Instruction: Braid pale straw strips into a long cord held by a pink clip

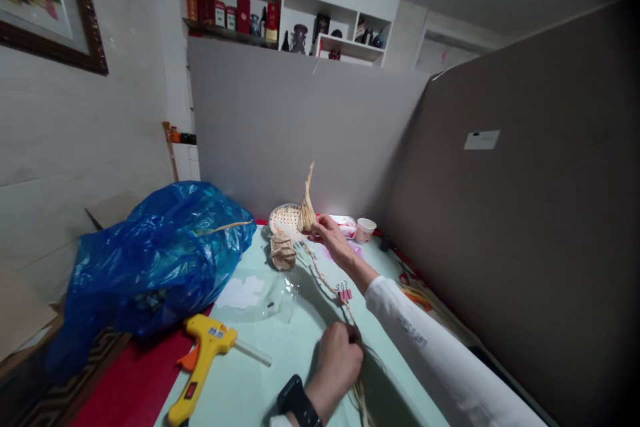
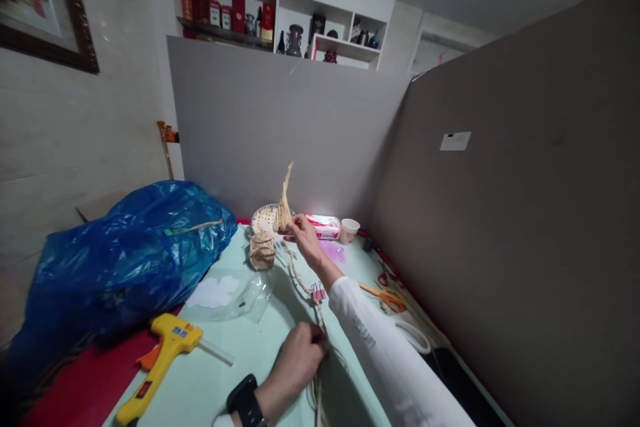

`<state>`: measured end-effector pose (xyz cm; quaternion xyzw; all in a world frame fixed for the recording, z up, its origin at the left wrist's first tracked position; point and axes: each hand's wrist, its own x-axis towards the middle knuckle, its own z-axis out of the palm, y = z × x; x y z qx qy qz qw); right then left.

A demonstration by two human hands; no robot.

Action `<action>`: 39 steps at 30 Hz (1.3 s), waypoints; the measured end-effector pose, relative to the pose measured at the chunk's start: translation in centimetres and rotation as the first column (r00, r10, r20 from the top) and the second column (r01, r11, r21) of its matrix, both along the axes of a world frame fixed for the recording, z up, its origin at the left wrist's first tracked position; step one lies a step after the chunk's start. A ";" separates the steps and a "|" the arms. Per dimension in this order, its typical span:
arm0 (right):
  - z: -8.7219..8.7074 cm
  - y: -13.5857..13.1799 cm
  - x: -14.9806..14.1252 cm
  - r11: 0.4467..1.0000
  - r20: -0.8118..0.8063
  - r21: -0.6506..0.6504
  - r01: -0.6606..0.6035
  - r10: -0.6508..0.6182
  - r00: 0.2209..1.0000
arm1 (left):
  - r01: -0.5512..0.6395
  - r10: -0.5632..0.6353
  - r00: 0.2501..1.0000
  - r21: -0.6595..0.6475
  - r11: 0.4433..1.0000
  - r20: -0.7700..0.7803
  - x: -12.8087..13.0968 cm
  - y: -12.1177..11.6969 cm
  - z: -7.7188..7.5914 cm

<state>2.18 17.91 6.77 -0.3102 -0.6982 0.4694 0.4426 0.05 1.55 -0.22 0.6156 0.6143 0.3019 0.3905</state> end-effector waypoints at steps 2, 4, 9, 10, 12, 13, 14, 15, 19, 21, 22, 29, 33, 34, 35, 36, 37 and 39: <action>0.8 0.2 0.1 0.993 -0.117 -0.109 -0.034 0.021 0.993 | -0.004 0.004 1.000 0.007 1.000 -0.001 0.0 0.1 -0.2; 1.4 -0.1 0.3 0.974 -0.201 -0.199 -0.103 0.062 0.978 | -0.012 0.012 1.000 0.017 1.000 -0.002 0.1 0.2 -0.5; 1.8 -4.0 2.9 0.897 -0.338 -0.337 -0.285 0.167 0.926 | -0.008 0.005 0.999 0.069 0.998 0.033 0.1 0.6 -1.6; 1.7 -5.2 3.8 0.887 -0.366 -0.350 -0.301 0.166 0.916 | -0.002 -0.001 0.999 0.077 0.997 0.048 0.1 0.6 -1.8; 1.4 -7.8 5.9 0.876 -0.422 -0.369 -0.310 0.139 0.896 | 0.004 -0.010 0.997 0.077 0.997 0.075 0.0 0.8 -2.3; 1.1 -9.0 7.0 0.875 -0.446 -0.376 -0.304 0.116 0.887 | 0.007 -0.014 0.996 0.077 0.997 0.088 -0.1 0.9 -2.4; 0.8 -10.1 8.1 0.875 -0.466 -0.385 -0.292 0.088 0.880 | 0.010 -0.018 0.995 0.077 0.997 0.101 -0.2 0.9 -2.5; 0.5 -11.2 9.2 0.876 -0.482 -0.396 -0.276 0.058 0.875 | 0.014 -0.023 0.993 0.078 0.997 0.115 -0.2 1.0 -2.6; -1.0 -14.6 12.9 0.871 -0.501 -0.451 -0.195 -0.066 0.863 | 0.026 -0.037 0.981 0.063 0.998 0.190 -0.3 1.0 -2.5; -1.7 -15.7 14.2 0.877 -0.494 -0.455 -0.156 -0.103 0.864 | 0.013 -0.024 0.975 0.050 0.999 0.222 -0.4 0.8 -2.3; -2.0 -16.1 14.7 0.885 -0.488 -0.444 -0.138 -0.110 0.866 | 0.005 -0.015 0.972 0.045 0.999 0.235 -0.4 0.7 -2.3; -3.1 -16.6 17.5 0.965 -0.275 -0.260 -0.018 -0.056 0.960 | -0.064 0.059 0.962 0.008 0.998 0.267 -0.2 -0.1 -1.6; -3.0 -16.3 18.3 0.986 -0.153 -0.163 0.029 -0.054 0.987 | -0.071 0.073 0.962 -0.019 0.997 0.262 0.0 -0.7 -1.0; -2.8 -16.3 18.4 0.991 -0.120 -0.125 0.055 -0.070 0.990 | -0.069 0.074 0.962 -0.031 0.997 0.261 0.1 -0.8 -0.9; -2.7 -16.2 18.4 0.993 -0.093 -0.078 0.093 -0.100 0.991 | -0.067 0.076 0.962 -0.044 0.997 0.261 0.2 -0.9 -0.7; -2.6 -16.1 18.4 0.990 -0.077 -0.029 0.135 -0.137 0.988 | -0.067 0.080 0.962 -0.058 0.996 0.260 0.2 -1.0 -0.6; -2.5 -16.1 18.4 0.985 -0.072 0.015 0.174 -0.172 0.982 | -0.068 0.084 0.962 -0.070 0.995 0.260 0.3 -1.1 -0.5; -2.4 -15.8 18.4 0.970 -0.080 0.070 0.232 -0.227 0.971 | -0.074 0.095 0.960 -0.087 0.993 0.263 0.3 -1.2 -0.4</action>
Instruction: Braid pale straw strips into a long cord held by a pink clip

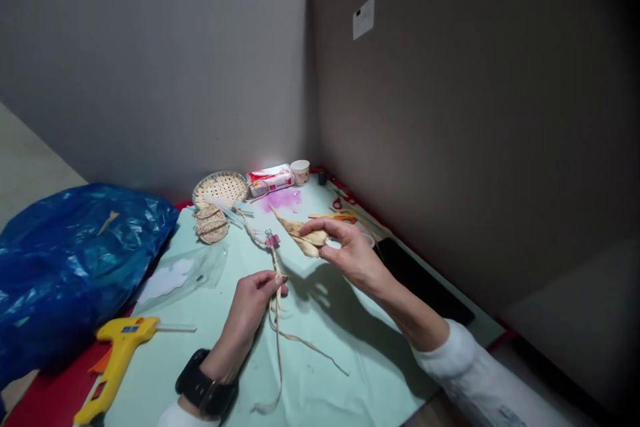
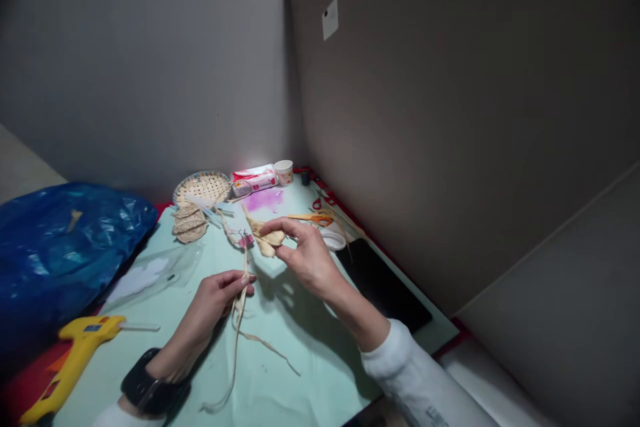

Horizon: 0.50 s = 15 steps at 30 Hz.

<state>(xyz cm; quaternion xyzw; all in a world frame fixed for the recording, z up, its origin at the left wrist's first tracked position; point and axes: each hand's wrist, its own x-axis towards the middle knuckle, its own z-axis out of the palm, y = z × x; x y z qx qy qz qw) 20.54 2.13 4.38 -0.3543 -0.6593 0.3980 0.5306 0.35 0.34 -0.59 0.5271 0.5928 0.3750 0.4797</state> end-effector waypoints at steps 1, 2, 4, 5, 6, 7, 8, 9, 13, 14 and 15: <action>0.0 0.2 0.0 1.000 -0.005 0.002 0.018 -0.018 1.000 | -0.004 0.004 1.000 -0.003 1.000 0.004 0.0 0.0 0.0; 0.0 0.4 0.0 0.999 -0.014 -0.012 0.031 -0.031 0.999 | -0.006 0.006 1.000 -0.004 1.000 0.009 0.0 0.0 -0.1; 0.0 0.8 -0.1 0.998 -0.038 -0.046 0.049 -0.051 0.998 | -0.007 0.007 1.000 -0.005 1.000 0.019 -0.1 0.0 -0.2; 0.0 1.0 -0.1 0.997 -0.045 -0.049 0.063 -0.066 0.997 | -0.007 0.007 1.000 -0.006 1.000 0.024 -0.2 0.1 -0.4; 0.0 1.2 -0.1 0.996 -0.048 -0.038 0.082 -0.084 0.995 | -0.007 0.007 1.000 -0.008 1.000 0.027 -0.2 0.1 -0.4; 0.2 1.3 -0.2 0.995 -0.053 -0.022 0.100 -0.101 0.993 | -0.009 0.009 1.000 -0.008 1.000 0.030 -0.2 0.1 -0.5; 0.3 1.4 -0.2 0.993 -0.068 -0.010 0.114 -0.114 0.991 | -0.013 0.013 0.999 -0.007 1.000 0.033 -0.2 0.1 -0.6; 0.6 1.4 -0.2 0.993 -0.093 -0.012 0.113 -0.114 0.989 | -0.019 0.019 0.999 -0.003 1.000 0.035 -0.2 0.1 -0.6; 1.9 1.3 -0.1 0.987 -0.264 -0.154 0.043 -0.083 0.961 | -0.036 0.034 0.998 0.029 0.999 0.047 -0.2 0.0 -0.7; 2.1 1.3 0.0 0.981 -0.277 -0.191 0.033 -0.086 0.957 | -0.020 0.018 0.999 0.036 0.999 0.050 -0.2 0.0 -0.6; 2.1 1.3 0.2 0.973 -0.268 -0.228 0.016 -0.079 0.960 | 0.004 -0.006 0.999 0.036 0.999 0.053 -0.2 0.0 -0.5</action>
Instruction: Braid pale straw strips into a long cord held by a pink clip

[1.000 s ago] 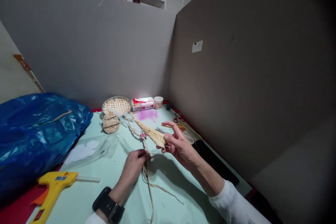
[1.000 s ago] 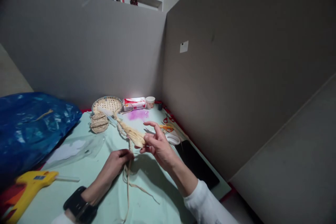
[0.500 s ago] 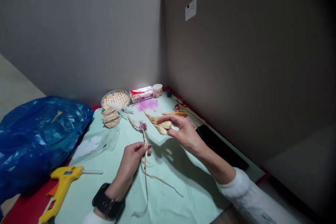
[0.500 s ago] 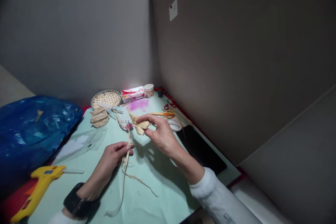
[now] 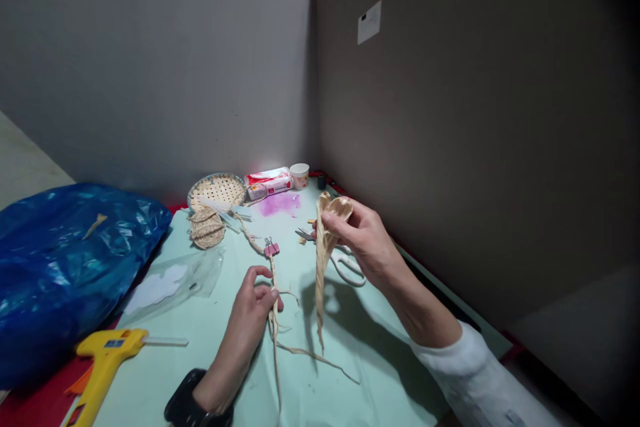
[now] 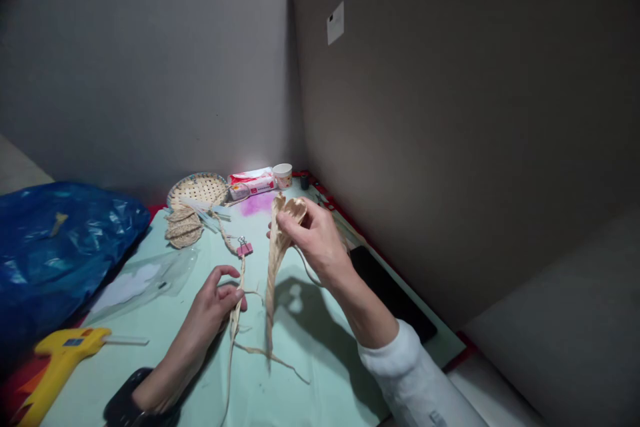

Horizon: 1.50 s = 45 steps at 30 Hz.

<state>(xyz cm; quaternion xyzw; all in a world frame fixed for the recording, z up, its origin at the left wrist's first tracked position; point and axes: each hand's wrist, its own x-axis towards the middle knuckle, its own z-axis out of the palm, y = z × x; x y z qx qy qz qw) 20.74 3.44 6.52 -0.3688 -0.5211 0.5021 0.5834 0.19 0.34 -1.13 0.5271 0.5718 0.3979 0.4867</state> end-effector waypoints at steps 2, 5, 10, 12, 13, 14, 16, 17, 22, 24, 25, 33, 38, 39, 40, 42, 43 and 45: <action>-0.3 0.1 0.2 0.994 0.067 -0.075 -0.075 0.080 0.995 | 0.051 -0.051 0.999 -0.022 0.998 0.002 0.0 0.1 0.2; -2.0 0.2 0.0 0.959 0.169 -0.150 -0.239 0.263 0.950 | 0.070 -0.069 0.997 -0.088 0.994 0.020 -0.2 0.1 0.5; -4.9 0.2 -1.6 0.918 0.280 -0.208 -0.338 0.387 0.879 | 0.093 -0.082 0.994 -0.158 0.983 0.078 -0.6 0.2 0.5; -5.5 0.1 -2.1 0.945 0.428 -0.181 -0.272 0.325 0.843 | 0.092 -0.078 0.993 -0.181 0.979 0.086 -0.7 0.3 0.5; -5.7 0.1 -2.4 0.963 0.515 -0.153 -0.223 0.270 0.814 | 0.086 -0.071 0.994 -0.198 0.977 0.084 -0.7 0.4 0.6; -5.9 0.0 -2.6 0.978 0.597 -0.117 -0.171 0.207 0.775 | 0.077 -0.062 0.995 -0.212 0.974 0.077 -0.6 0.5 0.6; -6.2 -0.2 -3.0 0.994 0.715 -0.046 -0.099 0.101 0.692 | 0.059 -0.049 0.998 -0.229 0.972 0.049 -0.4 0.7 0.7; -6.3 -0.4 -3.3 0.996 0.748 -0.022 -0.084 0.072 0.660 | 0.050 -0.044 0.999 -0.231 0.972 0.030 -0.3 0.7 0.8; -6.4 -0.9 -4.0 0.992 0.746 -0.016 -0.126 0.096 0.660 | 0.004 -0.012 0.999 -0.226 0.974 -0.032 0.0 0.8 0.7; -6.3 -0.9 -3.9 0.981 0.701 -0.021 -0.194 0.153 0.696 | -0.013 0.005 0.999 -0.207 0.978 -0.038 0.1 0.7 0.7; -6.3 -0.8 -3.8 0.975 0.685 -0.027 -0.222 0.180 0.706 | -0.019 0.011 0.999 -0.194 0.981 -0.043 0.1 0.7 0.7; -6.3 -0.1 -2.1 0.961 0.574 -0.130 -0.244 0.274 0.772 | 0.057 -0.046 0.997 -0.223 0.973 0.055 -0.6 0.4 0.5; -6.1 -0.4 -2.5 0.923 0.522 -0.225 -0.312 0.384 0.761 | 0.073 -0.063 0.997 -0.214 0.974 0.051 -0.6 0.3 0.5; -6.2 -0.5 -2.7 0.909 0.510 -0.249 -0.334 0.416 0.753 | 0.073 -0.062 0.996 -0.210 0.975 0.058 -0.6 0.3 0.5; -6.2 -0.6 -2.8 0.903 0.516 -0.258 -0.344 0.430 0.741 | 0.073 -0.062 0.996 -0.205 0.976 0.061 -0.6 0.3 0.5; -6.5 -0.7 -3.0 0.924 0.601 -0.217 -0.314 0.380 0.703 | 0.085 -0.074 0.995 -0.195 0.977 0.064 -0.6 0.3 0.4; -6.6 -0.7 -3.1 0.942 0.659 -0.179 -0.283 0.329 0.677 | 0.094 -0.083 0.994 -0.190 0.977 0.066 -0.7 0.3 0.4; -6.7 -0.6 -3.1 0.962 0.725 -0.132 -0.241 0.259 0.638 | 0.106 -0.096 0.994 -0.188 0.976 0.061 -0.8 0.4 0.2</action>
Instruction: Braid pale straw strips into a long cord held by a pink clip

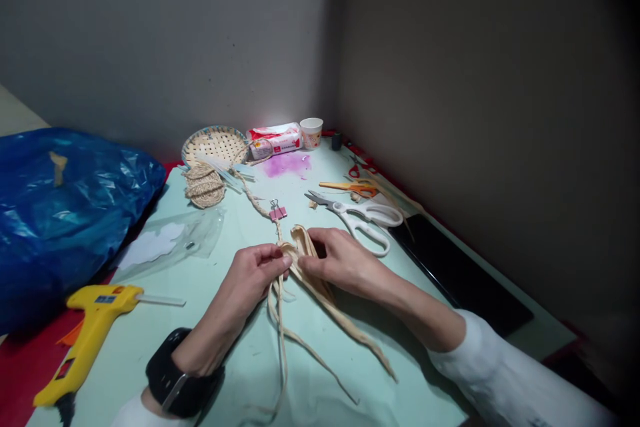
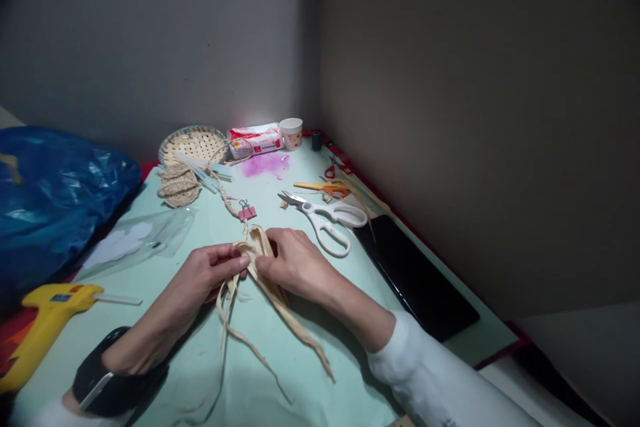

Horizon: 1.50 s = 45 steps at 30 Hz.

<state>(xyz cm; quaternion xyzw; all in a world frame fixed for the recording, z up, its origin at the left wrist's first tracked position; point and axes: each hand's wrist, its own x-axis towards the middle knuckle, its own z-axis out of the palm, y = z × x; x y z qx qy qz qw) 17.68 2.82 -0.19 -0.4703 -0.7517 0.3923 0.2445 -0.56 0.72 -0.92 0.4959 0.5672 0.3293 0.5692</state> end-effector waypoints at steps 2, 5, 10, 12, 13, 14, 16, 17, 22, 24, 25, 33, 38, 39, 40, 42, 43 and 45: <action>0.0 0.1 0.0 1.000 0.002 -0.016 0.004 -0.004 1.000 | 0.004 -0.004 1.000 -0.010 1.000 -0.011 -0.1 0.1 -0.1; 0.2 0.2 -0.2 0.998 0.017 -0.057 0.013 -0.012 1.000 | 0.007 -0.007 1.000 -0.009 1.000 -0.017 0.0 0.1 0.0; 0.1 -0.3 -0.7 0.999 0.041 0.016 0.034 -0.035 0.999 | 0.016 -0.016 1.000 0.000 1.000 0.019 0.1 0.0 0.3; -0.1 -0.4 -0.8 0.999 0.018 0.025 0.041 -0.041 0.999 | 0.014 -0.014 1.000 -0.016 1.000 0.021 0.1 0.0 0.4; -0.2 -0.4 -0.8 0.999 0.006 0.017 0.043 -0.043 0.999 | 0.016 -0.015 1.000 -0.024 1.000 0.025 0.1 0.0 0.3; -0.2 -0.4 -0.8 0.999 -0.002 0.007 0.043 -0.043 0.999 | 0.018 -0.017 0.999 -0.030 0.999 0.027 0.2 0.0 0.3; -0.3 -0.4 -0.8 0.999 -0.002 -0.002 0.042 -0.042 0.999 | 0.012 -0.012 1.000 -0.025 1.000 0.019 0.2 0.1 0.1; -0.3 -0.4 -0.8 0.999 0.002 0.003 0.040 -0.040 0.999 | 0.008 -0.008 1.000 -0.014 1.000 0.010 0.3 0.1 0.1; -0.5 -0.4 -0.9 0.999 0.026 0.040 0.026 -0.027 0.999 | -0.001 0.001 1.000 0.006 1.000 -0.006 0.4 0.2 -0.2; -0.4 -0.4 -1.0 0.999 0.044 0.036 0.039 -0.040 0.998 | -0.008 0.009 1.000 0.007 1.000 -0.017 0.4 0.2 -0.1; -0.4 -0.5 -1.0 0.999 0.050 0.032 0.039 -0.041 0.998 | -0.014 0.014 1.000 0.013 1.000 -0.026 0.5 0.2 0.0; -0.2 -0.6 -1.3 0.997 0.052 0.036 0.073 -0.075 0.996 | -0.021 0.022 0.999 0.019 1.000 -0.045 0.5 0.1 0.2; -0.1 -0.6 -1.2 0.999 0.022 0.020 0.043 -0.044 0.999 | -0.016 0.016 0.999 -0.001 1.000 -0.037 0.4 0.0 0.2; 0.0 -0.6 -1.2 1.000 -0.003 0.003 0.022 -0.022 1.000 | -0.016 0.016 0.999 0.006 1.000 -0.041 0.4 0.1 0.2; 0.0 -0.5 -1.2 1.000 -0.036 -0.016 0.001 -0.002 0.999 | -0.016 0.016 0.999 0.015 1.000 -0.047 0.4 0.1 0.2; -0.2 -0.5 -1.2 0.998 -0.116 -0.056 -0.023 0.016 0.993 | -0.018 0.020 0.998 0.025 1.000 -0.055 0.4 0.1 0.2; -0.3 -0.4 -1.2 0.996 -0.161 -0.084 -0.031 0.017 0.987 | -0.020 0.021 0.998 0.023 1.000 -0.056 0.4 0.1 0.2; -0.3 -0.4 -1.1 0.983 -0.271 -0.175 -0.063 0.013 0.963 | -0.019 0.020 0.998 0.010 1.000 -0.057 0.4 0.2 0.1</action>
